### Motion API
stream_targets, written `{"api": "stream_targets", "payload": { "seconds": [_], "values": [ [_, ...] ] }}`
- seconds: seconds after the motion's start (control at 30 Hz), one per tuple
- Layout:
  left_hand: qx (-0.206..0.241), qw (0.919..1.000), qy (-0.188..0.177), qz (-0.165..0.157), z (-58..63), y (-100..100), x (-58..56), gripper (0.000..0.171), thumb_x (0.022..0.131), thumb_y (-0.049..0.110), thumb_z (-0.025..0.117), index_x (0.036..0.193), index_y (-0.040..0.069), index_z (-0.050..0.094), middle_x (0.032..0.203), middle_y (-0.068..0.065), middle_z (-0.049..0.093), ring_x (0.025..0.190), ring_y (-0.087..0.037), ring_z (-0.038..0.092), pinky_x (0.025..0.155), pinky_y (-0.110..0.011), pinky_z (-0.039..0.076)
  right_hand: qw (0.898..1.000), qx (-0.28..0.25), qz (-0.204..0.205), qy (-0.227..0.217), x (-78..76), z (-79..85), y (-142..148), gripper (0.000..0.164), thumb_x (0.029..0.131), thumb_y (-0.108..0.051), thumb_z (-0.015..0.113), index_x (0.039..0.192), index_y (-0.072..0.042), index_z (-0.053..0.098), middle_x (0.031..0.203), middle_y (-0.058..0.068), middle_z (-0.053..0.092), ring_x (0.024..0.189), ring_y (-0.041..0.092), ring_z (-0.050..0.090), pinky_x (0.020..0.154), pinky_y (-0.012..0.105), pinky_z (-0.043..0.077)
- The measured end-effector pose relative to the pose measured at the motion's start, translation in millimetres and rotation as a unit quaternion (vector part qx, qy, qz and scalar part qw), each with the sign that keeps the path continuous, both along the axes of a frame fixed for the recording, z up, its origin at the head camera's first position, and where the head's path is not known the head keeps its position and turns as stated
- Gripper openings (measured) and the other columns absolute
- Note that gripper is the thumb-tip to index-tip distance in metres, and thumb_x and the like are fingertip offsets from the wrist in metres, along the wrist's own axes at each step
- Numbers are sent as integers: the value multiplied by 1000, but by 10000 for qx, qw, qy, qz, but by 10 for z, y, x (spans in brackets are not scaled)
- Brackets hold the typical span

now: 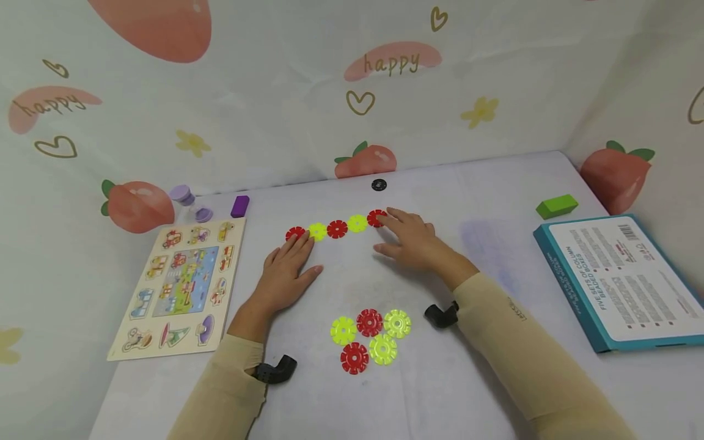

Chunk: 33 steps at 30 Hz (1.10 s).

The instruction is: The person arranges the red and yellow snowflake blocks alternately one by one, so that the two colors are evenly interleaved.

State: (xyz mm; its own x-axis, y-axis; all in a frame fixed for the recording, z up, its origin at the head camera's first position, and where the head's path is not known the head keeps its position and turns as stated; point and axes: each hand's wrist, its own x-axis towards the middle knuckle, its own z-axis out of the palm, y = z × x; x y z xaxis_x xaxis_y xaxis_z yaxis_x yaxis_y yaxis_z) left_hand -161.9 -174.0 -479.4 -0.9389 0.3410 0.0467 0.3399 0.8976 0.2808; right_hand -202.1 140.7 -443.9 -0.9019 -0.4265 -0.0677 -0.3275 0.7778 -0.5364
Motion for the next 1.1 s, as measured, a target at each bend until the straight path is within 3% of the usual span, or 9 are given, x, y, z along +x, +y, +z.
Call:
{"api": "stream_targets", "payload": {
  "seconds": [0.07,0.17,0.27,0.47,0.63,0.73,0.87,0.97,1.1],
  "values": [
    [19,10000,2,-23,0,-1,2,73,94,58,43,153,20,24,158,5,16,144,-22,7,111,-53,8,9939,-1042,-259,-240,113,3,69,66,90,-51,59,145,-19,41,149,4,34,131,29,35,98,58,32],
    [38,10000,1,-36,10,5,2,73,94,58,44,153,20,24,158,4,16,144,-23,7,110,-53,8,9610,-2619,-286,-839,351,-9,203,53,96,-38,58,141,-13,45,138,6,47,117,26,50,92,51,42],
    [-6,10000,38,-14,20,2,-5,73,94,58,43,153,20,24,158,4,16,144,-23,7,110,-54,9,9439,-3075,58,-1205,613,-63,312,45,97,-27,58,137,-10,48,129,8,55,105,27,56,86,42,48],
    [-43,10000,56,-12,0,-12,-11,74,94,60,41,153,20,23,158,4,16,144,-22,7,110,-54,9,9718,-1868,1094,-937,1063,-163,417,52,84,-32,75,132,-23,55,125,-10,55,112,14,48,92,32,44],
    [-67,10000,7,18,-40,-6,-8,74,93,61,41,154,21,22,158,6,14,144,-21,5,111,-53,8,9825,-1209,1366,-379,1223,-182,380,44,83,-23,77,123,-28,62,121,-14,49,116,9,41,95,34,41],
    [-39,10000,-23,23,-53,-4,-8,74,93,60,42,154,21,23,158,6,14,144,-21,5,111,-53,8,9840,-1191,1277,-345,1236,-172,350,39,82,-17,78,116,-24,62,116,-12,50,111,10,43,92,34,41],
    [23,10000,0,-10,-42,13,-7,74,93,58,44,153,20,24,158,6,15,144,-22,6,111,-53,8,9845,-1238,866,-890,1216,-135,356,36,84,-20,76,113,-27,57,105,-12,56,96,11,51,82,29,47],
    [-8,10000,28,15,-33,16,-11,74,93,59,44,153,20,24,158,6,15,144,-22,6,111,-53,8,9786,-1644,499,-1130,1136,-87,373,31,87,-18,72,113,-26,56,95,-7,60,85,14,56,73,28,50],
    [-45,10000,2,41,-23,-1,-9,75,93,60,43,153,21,23,158,6,15,144,-21,5,111,-53,8,9666,-2379,-62,-951,913,-3,392,19,91,-12,67,107,-19,59,91,2,62,80,20,59,69,33,53]
  ]
}}
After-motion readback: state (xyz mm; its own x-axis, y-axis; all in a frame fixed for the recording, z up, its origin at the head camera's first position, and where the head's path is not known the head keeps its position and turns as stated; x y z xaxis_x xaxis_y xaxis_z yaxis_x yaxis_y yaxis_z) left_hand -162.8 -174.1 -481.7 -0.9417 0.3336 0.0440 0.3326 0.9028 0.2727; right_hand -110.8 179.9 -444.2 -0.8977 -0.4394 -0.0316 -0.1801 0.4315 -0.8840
